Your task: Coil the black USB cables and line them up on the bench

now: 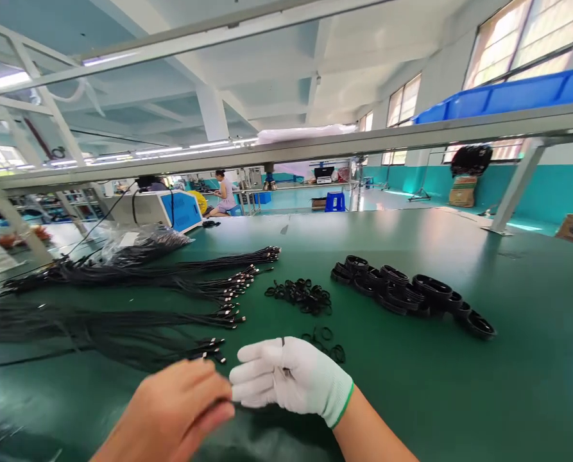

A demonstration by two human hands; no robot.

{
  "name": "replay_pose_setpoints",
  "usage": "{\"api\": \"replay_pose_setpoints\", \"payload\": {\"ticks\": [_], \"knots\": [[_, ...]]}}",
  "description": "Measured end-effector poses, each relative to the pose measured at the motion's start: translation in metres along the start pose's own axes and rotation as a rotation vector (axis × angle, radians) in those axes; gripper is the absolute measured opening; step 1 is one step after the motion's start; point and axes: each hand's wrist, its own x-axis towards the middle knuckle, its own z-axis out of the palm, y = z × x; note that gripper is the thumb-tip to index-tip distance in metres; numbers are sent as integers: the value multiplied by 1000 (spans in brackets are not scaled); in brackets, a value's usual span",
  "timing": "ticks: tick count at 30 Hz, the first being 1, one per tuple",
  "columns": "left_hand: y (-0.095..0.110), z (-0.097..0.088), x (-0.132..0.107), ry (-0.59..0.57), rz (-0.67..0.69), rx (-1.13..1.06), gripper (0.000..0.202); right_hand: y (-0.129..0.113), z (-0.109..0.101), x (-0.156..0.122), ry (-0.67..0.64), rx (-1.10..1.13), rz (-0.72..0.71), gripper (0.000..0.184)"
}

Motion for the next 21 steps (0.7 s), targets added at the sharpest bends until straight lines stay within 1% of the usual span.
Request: {"api": "replay_pose_setpoints", "payload": {"ticks": [1,2,4,6,8,11,14,15,17,19,21], "knots": [[-4,-10,10,-9,-43,-54,17,5,1,-1,-48,-32,66,46],[-8,-16,19,-46,-93,-115,14,9,2,-2,-105,-44,119,49],[-14,-21,32,-110,-196,-256,10,15,5,-3,-203,-17,185,51],[-16,-19,37,-161,-289,-393,9,20,8,-2,-255,31,217,48],[-17,-14,39,-182,-358,-494,10,25,9,-1,-260,59,229,44],[-19,-7,41,-187,-419,-572,11,31,9,2,-236,91,229,41],[-24,6,43,-183,-442,-639,9,31,13,3,-233,139,225,41],[-26,12,44,-181,-445,-672,9,29,16,3,-230,156,213,39],[-30,26,42,-171,-460,-723,17,23,23,4,-222,214,154,34],[-31,41,34,-161,-483,-733,26,13,28,4,-213,293,41,34],[-28,57,19,-146,-491,-672,31,2,31,5,-197,340,-104,34]]}}
